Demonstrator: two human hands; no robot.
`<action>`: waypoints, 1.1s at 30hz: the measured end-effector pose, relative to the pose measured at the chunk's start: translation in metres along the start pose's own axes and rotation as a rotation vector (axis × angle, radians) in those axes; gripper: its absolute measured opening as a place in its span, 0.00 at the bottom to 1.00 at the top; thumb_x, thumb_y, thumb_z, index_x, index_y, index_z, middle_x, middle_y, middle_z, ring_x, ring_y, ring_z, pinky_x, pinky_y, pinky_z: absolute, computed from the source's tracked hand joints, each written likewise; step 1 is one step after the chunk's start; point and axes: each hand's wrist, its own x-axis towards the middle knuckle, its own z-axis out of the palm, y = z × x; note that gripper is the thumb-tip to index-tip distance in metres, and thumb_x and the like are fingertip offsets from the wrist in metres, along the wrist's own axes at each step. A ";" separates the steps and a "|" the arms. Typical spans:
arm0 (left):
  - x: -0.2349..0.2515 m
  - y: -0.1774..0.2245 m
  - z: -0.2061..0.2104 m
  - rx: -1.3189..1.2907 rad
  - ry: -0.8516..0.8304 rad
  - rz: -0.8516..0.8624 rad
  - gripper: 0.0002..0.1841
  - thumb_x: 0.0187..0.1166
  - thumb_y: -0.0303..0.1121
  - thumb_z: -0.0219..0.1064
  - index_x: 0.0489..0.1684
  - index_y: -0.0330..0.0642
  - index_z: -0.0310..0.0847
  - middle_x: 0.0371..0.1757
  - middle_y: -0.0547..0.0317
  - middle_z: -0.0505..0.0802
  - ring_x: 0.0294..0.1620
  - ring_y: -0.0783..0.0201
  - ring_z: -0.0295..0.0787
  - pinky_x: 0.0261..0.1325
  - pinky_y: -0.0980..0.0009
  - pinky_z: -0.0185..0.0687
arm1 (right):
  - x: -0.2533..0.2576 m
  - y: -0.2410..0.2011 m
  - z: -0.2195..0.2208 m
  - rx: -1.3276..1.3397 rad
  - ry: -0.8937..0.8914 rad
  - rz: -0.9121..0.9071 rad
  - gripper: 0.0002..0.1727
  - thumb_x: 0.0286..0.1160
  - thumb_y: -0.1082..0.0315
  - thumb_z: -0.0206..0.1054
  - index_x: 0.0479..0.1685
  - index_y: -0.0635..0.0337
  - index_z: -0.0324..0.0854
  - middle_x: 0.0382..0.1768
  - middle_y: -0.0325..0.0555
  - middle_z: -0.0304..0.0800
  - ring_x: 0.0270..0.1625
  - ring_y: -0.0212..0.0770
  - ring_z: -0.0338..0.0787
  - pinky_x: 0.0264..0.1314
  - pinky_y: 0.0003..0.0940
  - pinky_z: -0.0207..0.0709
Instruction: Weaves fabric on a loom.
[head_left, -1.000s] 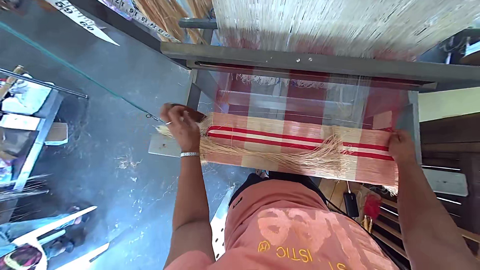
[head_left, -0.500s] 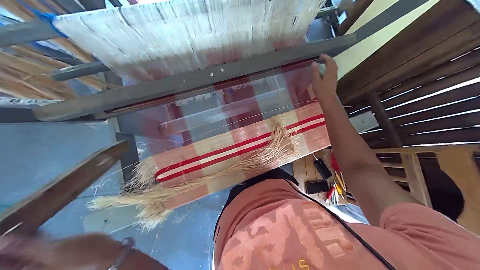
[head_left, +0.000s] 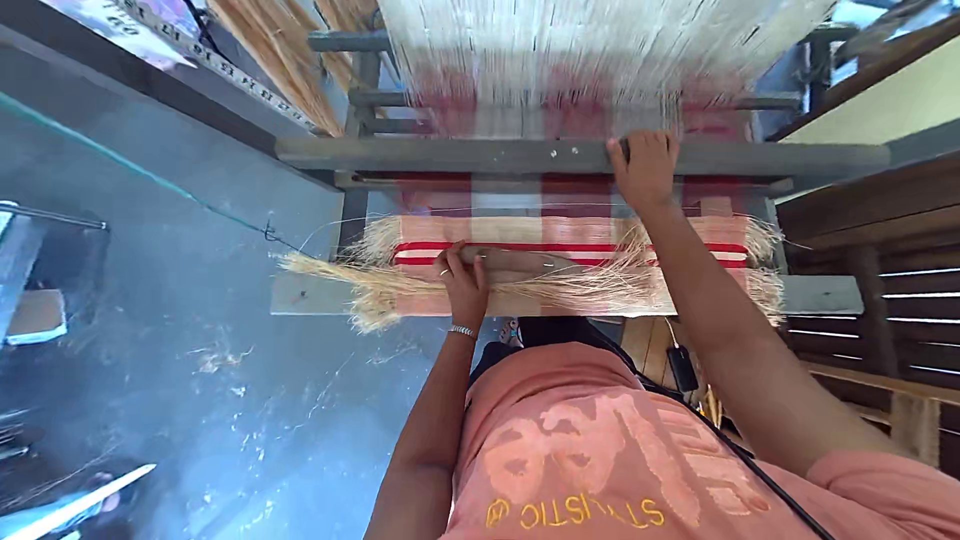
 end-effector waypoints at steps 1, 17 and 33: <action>-0.001 -0.002 0.002 0.016 0.019 0.012 0.25 0.87 0.44 0.59 0.78 0.40 0.71 0.75 0.34 0.76 0.71 0.42 0.79 0.68 0.50 0.82 | -0.021 -0.003 -0.002 -0.015 -0.006 0.011 0.40 0.91 0.37 0.39 0.64 0.66 0.82 0.65 0.64 0.87 0.75 0.65 0.80 0.88 0.68 0.50; -0.003 0.000 0.009 0.178 0.082 0.086 0.24 0.87 0.45 0.58 0.73 0.38 0.75 0.76 0.30 0.77 0.76 0.37 0.77 0.74 0.50 0.78 | -0.073 -0.011 -0.013 -0.012 -0.053 0.056 0.39 0.91 0.37 0.39 0.62 0.65 0.82 0.64 0.61 0.87 0.76 0.63 0.79 0.86 0.65 0.53; -0.003 -0.006 0.020 0.251 0.091 0.099 0.25 0.87 0.47 0.55 0.72 0.39 0.76 0.77 0.36 0.78 0.79 0.40 0.75 0.79 0.50 0.72 | -0.067 0.006 -0.028 0.010 -0.263 -0.001 0.44 0.87 0.30 0.38 0.75 0.60 0.77 0.76 0.57 0.79 0.83 0.58 0.73 0.90 0.65 0.47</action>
